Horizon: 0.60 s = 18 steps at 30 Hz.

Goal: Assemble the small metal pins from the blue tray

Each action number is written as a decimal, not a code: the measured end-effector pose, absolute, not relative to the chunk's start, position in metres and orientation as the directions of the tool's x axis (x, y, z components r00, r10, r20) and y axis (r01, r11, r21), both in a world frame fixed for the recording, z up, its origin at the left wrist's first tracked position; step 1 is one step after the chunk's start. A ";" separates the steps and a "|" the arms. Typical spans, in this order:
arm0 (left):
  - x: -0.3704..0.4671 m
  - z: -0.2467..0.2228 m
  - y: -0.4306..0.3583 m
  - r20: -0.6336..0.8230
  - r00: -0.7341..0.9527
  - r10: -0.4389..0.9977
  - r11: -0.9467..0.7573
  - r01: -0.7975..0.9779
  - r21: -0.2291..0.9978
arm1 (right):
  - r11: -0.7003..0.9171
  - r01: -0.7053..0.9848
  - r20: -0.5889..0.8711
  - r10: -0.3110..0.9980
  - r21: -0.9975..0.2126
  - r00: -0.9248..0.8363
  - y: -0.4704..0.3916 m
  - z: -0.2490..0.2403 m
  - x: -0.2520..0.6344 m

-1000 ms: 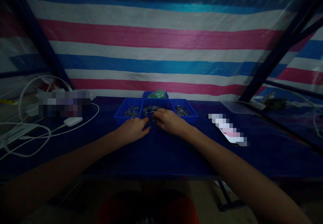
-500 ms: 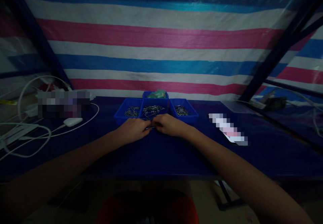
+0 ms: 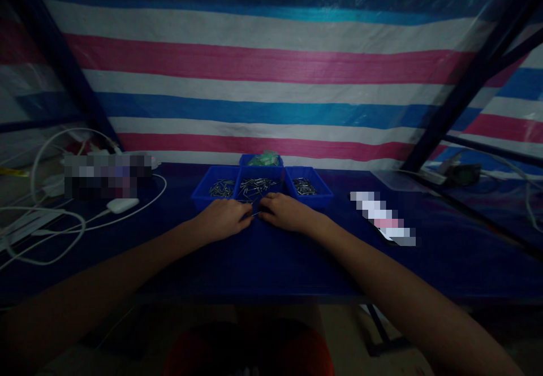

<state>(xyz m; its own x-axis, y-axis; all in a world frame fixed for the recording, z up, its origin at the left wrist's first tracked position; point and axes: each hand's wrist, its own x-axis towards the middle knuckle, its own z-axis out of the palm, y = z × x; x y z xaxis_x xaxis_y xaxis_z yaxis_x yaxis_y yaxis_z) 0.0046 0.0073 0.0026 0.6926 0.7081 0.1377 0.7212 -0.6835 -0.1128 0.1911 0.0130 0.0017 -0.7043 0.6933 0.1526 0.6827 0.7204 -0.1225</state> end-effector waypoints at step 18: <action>0.005 0.004 0.007 0.142 0.690 0.709 -0.675 0.724 -0.143 | 0.683 0.720 0.147 0.730 -0.124 -0.667 0.019 -0.010 0.192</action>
<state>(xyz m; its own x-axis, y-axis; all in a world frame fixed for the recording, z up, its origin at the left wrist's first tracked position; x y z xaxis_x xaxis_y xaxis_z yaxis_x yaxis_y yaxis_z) 0.0055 0.0074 0.0036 0.6903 0.7094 0.1422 0.7235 -0.6753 -0.1432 0.1920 0.0188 -0.0100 -0.6672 0.7301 0.1473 0.7199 0.6829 -0.1238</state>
